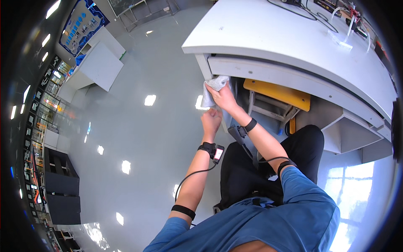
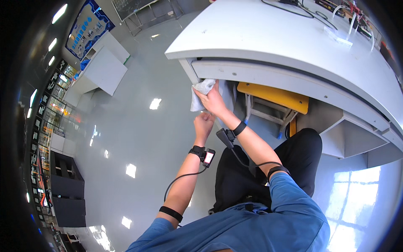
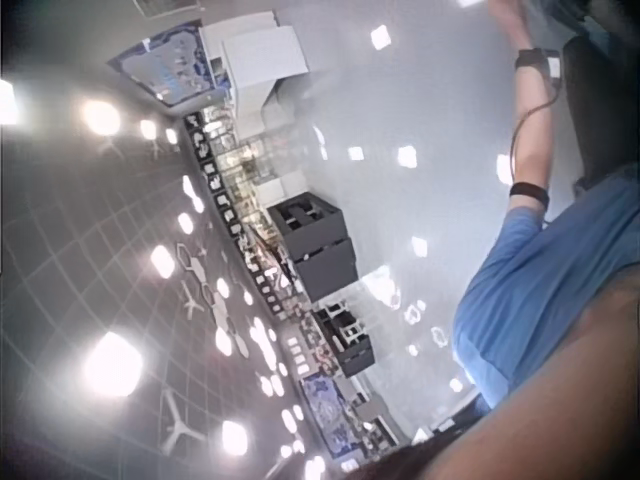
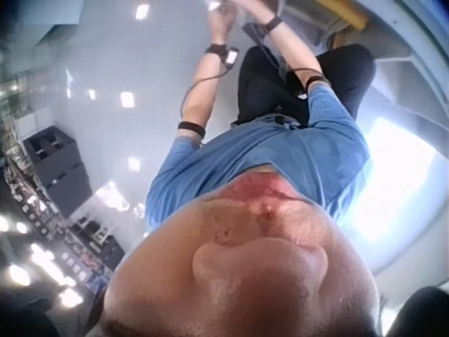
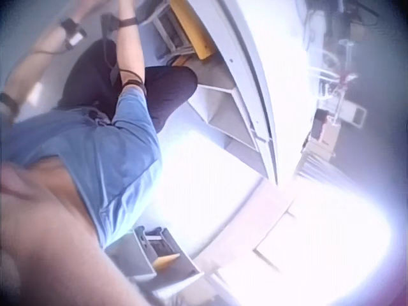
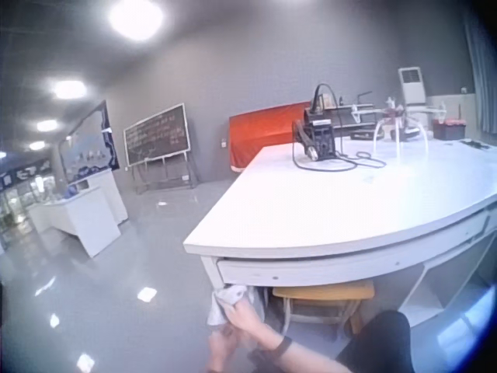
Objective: The person is cleaning a desk, a stool, and various technical equipment using a cloth.
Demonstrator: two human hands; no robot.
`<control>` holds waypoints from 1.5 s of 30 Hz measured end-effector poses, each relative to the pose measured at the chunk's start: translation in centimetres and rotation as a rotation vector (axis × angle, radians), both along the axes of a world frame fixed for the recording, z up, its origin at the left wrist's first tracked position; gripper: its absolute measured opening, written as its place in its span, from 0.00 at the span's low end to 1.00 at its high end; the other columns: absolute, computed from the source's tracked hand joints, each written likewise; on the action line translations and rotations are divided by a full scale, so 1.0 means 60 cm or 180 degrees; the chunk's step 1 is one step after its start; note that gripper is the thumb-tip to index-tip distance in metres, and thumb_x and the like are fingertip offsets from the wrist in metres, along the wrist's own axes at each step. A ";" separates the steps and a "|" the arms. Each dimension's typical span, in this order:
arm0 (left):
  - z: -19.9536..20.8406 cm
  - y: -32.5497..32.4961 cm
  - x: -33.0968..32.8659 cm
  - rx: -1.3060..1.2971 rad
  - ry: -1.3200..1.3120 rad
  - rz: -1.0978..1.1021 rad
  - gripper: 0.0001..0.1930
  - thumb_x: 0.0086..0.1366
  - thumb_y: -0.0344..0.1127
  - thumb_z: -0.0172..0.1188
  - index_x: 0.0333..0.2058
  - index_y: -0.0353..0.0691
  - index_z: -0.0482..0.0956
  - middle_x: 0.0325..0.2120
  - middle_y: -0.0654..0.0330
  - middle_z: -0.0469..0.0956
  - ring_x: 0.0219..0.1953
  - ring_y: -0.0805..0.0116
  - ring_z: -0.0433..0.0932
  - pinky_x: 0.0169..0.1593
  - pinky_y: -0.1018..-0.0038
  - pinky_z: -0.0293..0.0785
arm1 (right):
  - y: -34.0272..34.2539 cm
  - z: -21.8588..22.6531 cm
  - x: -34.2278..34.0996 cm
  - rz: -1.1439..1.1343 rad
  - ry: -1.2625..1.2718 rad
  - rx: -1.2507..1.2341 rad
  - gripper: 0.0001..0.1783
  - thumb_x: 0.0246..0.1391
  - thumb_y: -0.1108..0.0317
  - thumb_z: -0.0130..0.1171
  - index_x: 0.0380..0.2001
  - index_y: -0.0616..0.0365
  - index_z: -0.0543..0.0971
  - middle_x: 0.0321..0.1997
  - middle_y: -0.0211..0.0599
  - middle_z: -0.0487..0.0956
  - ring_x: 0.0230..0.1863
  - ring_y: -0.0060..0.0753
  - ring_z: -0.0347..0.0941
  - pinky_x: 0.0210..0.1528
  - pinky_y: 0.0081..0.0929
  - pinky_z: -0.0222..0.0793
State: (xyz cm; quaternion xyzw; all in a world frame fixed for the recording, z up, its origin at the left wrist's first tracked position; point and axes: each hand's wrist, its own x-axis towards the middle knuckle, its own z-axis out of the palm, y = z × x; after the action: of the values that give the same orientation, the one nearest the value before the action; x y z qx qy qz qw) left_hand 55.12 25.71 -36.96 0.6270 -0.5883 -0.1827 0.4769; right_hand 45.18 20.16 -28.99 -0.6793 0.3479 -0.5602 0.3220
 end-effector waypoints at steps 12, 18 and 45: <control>0.041 -0.014 -0.016 0.0240 -0.0612 0.0084 0.16 0.50 0.42 0.65 0.35 0.38 0.79 0.32 0.48 0.81 0.34 0.48 0.81 0.34 0.59 0.75 | 0.096 -0.070 -0.028 -0.0145 0.0121 -0.0150 0.23 0.56 0.68 0.48 0.55 0.65 0.65 0.56 0.59 0.66 0.60 0.59 0.60 0.65 0.41 0.52; -0.013 -0.028 0.017 -0.0172 -0.0726 -0.0026 0.15 0.49 0.45 0.65 0.22 0.36 0.80 0.22 0.48 0.80 0.29 0.46 0.81 0.31 0.57 0.75 | 0.205 -0.017 -0.017 -0.0813 0.0675 -0.0843 0.37 0.42 0.78 0.54 0.58 0.74 0.56 0.62 0.70 0.53 0.65 0.73 0.47 0.68 0.53 0.44; 0.042 -0.012 -0.009 0.0773 -0.1200 0.0295 0.15 0.49 0.42 0.68 0.27 0.35 0.81 0.28 0.46 0.81 0.33 0.45 0.81 0.37 0.59 0.78 | 0.186 0.102 -0.261 -0.3778 0.2453 -0.0942 0.37 0.32 0.82 0.51 0.53 0.84 0.59 0.59 0.74 0.57 0.64 0.77 0.47 0.71 0.56 0.37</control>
State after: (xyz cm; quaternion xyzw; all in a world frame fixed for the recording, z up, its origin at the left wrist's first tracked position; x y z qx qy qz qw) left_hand 54.55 24.98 -34.43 0.7292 -0.6112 -0.1097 0.2873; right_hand 29.53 31.34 -22.84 -0.5616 0.6676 -0.4025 -0.2775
